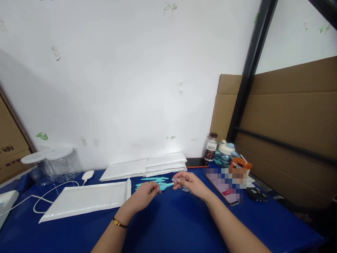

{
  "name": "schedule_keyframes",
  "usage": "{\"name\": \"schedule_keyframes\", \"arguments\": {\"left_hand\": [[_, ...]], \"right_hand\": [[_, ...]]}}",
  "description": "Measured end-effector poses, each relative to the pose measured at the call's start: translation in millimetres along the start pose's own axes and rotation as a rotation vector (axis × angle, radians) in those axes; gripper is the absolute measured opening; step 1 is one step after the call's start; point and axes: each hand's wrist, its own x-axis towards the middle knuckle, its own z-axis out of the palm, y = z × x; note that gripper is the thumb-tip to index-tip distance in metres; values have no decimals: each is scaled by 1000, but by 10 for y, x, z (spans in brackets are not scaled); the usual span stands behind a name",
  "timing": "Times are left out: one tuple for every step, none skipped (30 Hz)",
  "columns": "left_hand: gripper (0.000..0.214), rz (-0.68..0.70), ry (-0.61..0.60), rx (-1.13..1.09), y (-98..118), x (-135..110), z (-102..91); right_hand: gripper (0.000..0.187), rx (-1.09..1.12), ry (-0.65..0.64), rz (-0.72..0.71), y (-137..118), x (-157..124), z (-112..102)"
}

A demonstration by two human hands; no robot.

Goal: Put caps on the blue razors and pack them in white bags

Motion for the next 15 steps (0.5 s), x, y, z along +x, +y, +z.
{"name": "schedule_keyframes", "arguments": {"left_hand": [[32,0,1,-4,-5,0,1],[32,2,2,-10,-8,-1,2],[32,4,4,-15,-9,-1,1],[32,4,4,-21,-8,-2,0],[32,4,4,-27,-3,-3,-2],[32,3,3,-32,3,-5,-5],[32,2,3,-36,10,-7,-7],[33,2,4,-38,18,-9,-7],[33,2,4,-40,24,-10,-2],[33,1,4,-46,27,-10,9],[33,-5,-3,-60,26,-9,29],[33,-19,-22,-87,21,-6,56],[32,-43,-55,-132,13,-1,91],[31,-73,-103,-191,3,5,130],[30,-104,-155,-255,-7,11,170]], "right_hand": [[39,1,-10,1,0,-3,4],[39,-2,-15,3,-1,-6,4],[39,-7,-18,7,-3,-9,1],[39,-14,-18,9,-7,-12,-2],[39,-21,-20,10,-12,-15,-3],[39,-25,-22,9,-18,-17,-1],[39,-25,-26,7,-24,-19,4],[38,-22,-33,5,-27,-20,12],[38,-15,-39,3,-26,-22,22],[37,-7,-46,1,-21,-23,34],[36,1,-56,0,-9,-24,47],[36,6,-67,0,8,-25,60],[36,10,-83,3,28,-25,72],[36,14,-101,9,50,-26,83],[36,15,-123,18,69,-28,93]]}}
